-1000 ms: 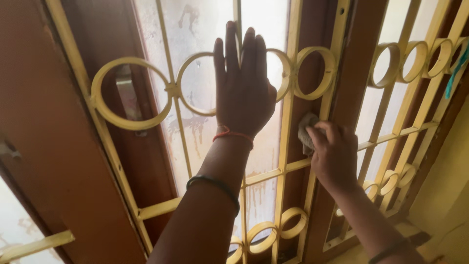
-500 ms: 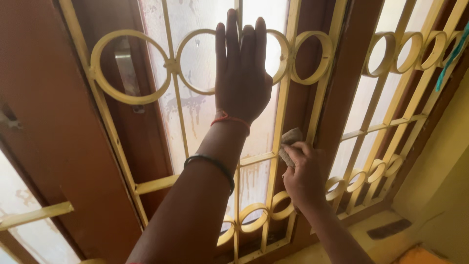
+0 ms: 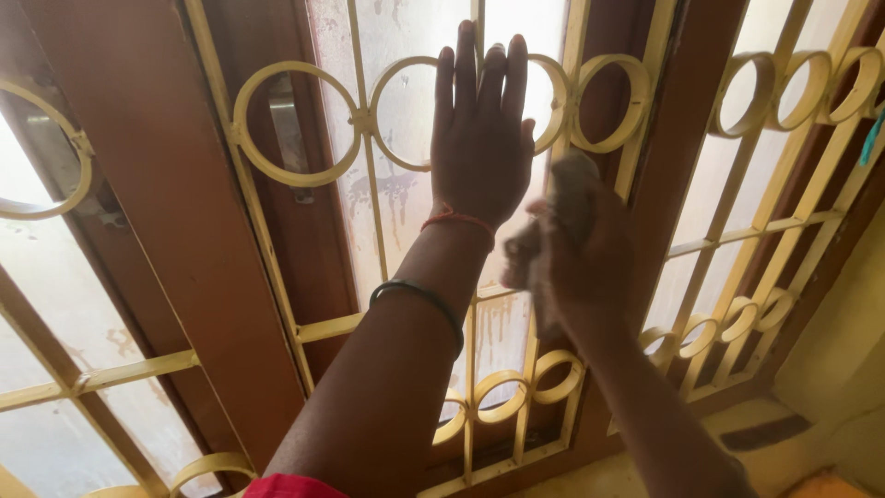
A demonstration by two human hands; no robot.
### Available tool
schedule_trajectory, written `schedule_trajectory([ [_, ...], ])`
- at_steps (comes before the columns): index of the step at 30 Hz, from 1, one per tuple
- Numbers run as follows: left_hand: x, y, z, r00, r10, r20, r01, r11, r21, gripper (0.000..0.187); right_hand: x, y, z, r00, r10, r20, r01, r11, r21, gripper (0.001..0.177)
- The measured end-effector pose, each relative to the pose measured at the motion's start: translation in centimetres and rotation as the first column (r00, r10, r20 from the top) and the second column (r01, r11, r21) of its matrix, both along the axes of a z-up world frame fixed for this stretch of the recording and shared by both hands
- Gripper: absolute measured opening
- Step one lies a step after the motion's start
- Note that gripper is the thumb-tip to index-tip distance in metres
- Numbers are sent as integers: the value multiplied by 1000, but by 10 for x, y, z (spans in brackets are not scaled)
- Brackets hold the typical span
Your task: The person wipes a yellow metal window grille with a cloth, moving systematically across vertical bars and circular decorative elements. The hands remain in frame throughout, using a cloth to rub the surface.
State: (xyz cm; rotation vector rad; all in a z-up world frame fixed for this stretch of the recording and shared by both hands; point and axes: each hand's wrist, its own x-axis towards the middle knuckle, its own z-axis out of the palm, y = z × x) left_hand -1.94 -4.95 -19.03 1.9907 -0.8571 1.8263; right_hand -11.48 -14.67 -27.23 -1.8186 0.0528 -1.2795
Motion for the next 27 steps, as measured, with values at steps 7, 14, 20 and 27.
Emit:
schedule_trajectory([
  [7,3,1,1,996,85,-4,-85,996,24,78,24,59,-20,963,266,-41,-267,963,-23,37],
  [14,-1,5,-1,996,93,-10,-92,993,68,85,21,44,-54,985,133,-108,-158,952,-264,32],
  [20,-5,6,0,998,41,-53,-38,998,54,83,48,11,-18,968,124,-220,-162,973,-166,25],
  [27,-15,19,5,999,-8,-54,13,996,91,80,47,22,-18,978,90,-188,-141,950,-277,32],
])
